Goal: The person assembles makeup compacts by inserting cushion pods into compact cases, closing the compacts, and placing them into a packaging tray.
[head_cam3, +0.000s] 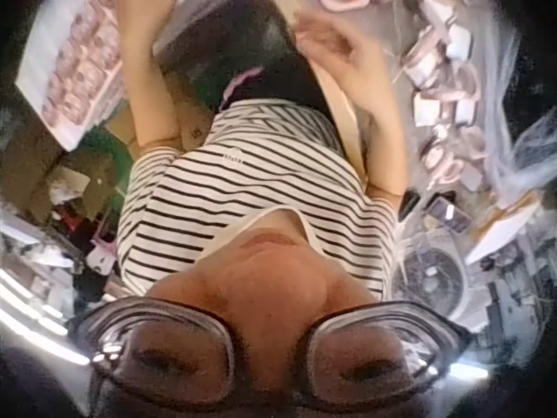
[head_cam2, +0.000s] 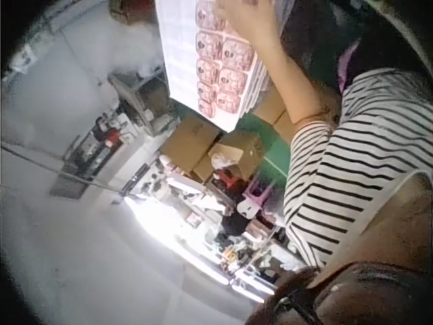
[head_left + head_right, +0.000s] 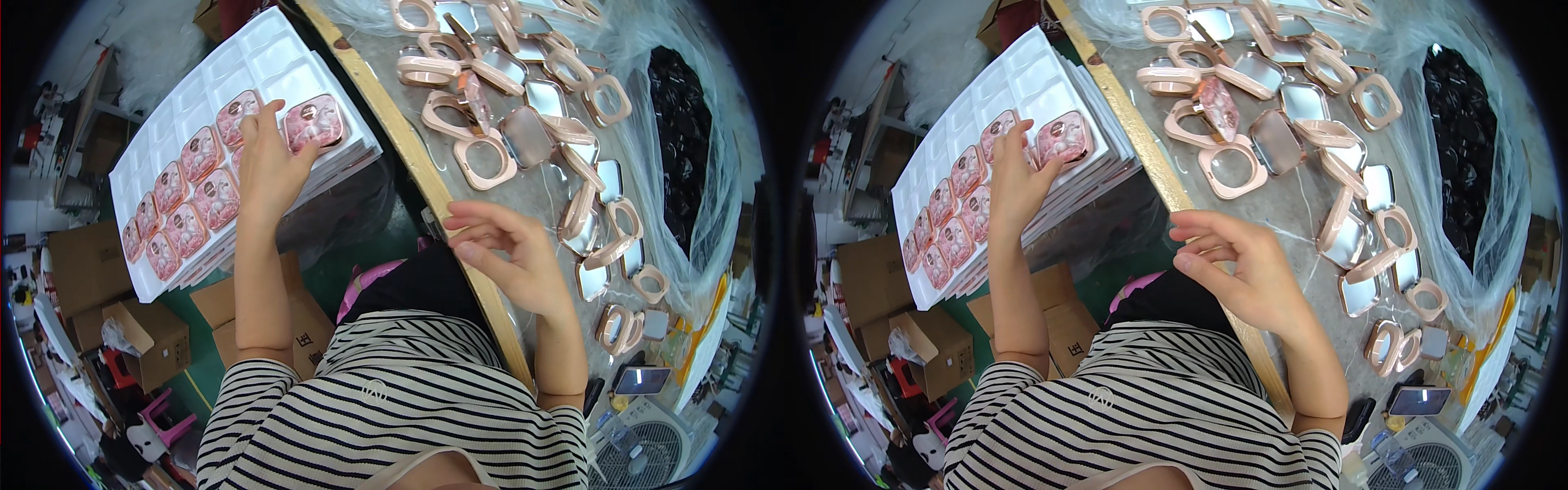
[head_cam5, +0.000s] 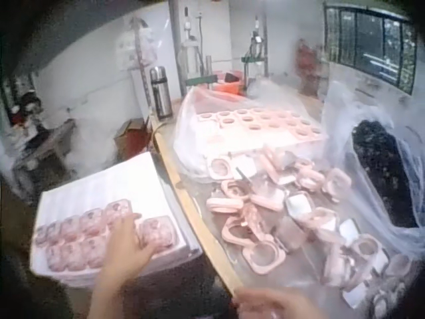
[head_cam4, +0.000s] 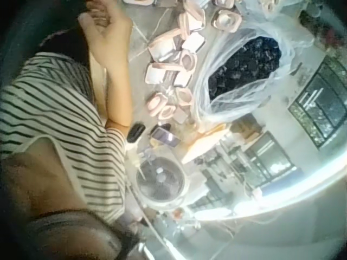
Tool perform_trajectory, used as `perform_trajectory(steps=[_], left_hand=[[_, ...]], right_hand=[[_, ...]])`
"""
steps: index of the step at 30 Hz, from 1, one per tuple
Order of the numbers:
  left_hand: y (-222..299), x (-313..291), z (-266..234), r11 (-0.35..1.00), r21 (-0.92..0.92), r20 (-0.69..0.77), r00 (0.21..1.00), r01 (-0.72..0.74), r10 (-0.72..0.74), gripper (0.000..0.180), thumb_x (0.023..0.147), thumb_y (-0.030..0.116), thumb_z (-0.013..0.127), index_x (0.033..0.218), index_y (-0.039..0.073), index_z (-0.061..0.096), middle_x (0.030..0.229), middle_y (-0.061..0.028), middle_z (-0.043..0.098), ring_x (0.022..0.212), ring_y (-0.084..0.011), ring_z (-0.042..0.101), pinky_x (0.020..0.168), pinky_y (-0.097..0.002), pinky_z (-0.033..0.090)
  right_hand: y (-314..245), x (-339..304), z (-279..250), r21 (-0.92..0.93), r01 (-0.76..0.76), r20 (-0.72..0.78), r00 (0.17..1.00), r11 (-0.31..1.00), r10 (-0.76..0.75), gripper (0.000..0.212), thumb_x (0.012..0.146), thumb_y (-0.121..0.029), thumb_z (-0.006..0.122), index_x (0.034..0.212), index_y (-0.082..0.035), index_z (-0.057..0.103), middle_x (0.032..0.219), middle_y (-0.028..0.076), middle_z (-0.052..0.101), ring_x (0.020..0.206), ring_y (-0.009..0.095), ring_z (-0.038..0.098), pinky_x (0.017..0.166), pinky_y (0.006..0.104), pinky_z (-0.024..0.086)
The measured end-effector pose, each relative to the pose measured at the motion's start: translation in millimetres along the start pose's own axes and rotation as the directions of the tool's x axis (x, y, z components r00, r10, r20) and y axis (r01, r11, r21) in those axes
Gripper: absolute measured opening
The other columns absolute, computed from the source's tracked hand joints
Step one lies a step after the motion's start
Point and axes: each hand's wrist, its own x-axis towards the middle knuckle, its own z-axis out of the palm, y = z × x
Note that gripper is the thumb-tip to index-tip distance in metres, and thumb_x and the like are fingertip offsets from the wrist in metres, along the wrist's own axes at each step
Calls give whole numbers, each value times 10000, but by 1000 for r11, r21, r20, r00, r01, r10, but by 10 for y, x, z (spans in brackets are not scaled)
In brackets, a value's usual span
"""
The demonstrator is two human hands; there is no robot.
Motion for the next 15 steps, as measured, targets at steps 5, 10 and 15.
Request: perform_trajectory(steps=[5,10,15], left_hand=[[-12,99,27,962,-16,75,959,-272,273,703,652,172,763,1266,21,456,1150,-177,489,1058,-342,511,907,-402,418],[59,142,125,971,133,111,977,-198,184,742,638,191,782,1286,39,453,1138,-166,521,1063,-335,509,931,-423,391],[121,154,51,950,196,110,968,-242,224,773,653,227,788,1319,47,439,1204,-158,527,1119,-317,497,970,-408,373]], right_hand=[[-434,-426,-200,-203,453,-460,739,868,-492,214,824,-82,653,1005,17,598,865,114,625,684,107,566,623,217,472],[-733,-748,-446,-437,704,-287,480,559,-829,196,956,-198,458,1020,-32,540,778,38,442,636,80,375,567,234,343],[-689,-866,-429,-532,666,-266,455,523,-850,232,950,-236,491,1058,-34,525,764,42,430,620,90,355,559,238,333]])
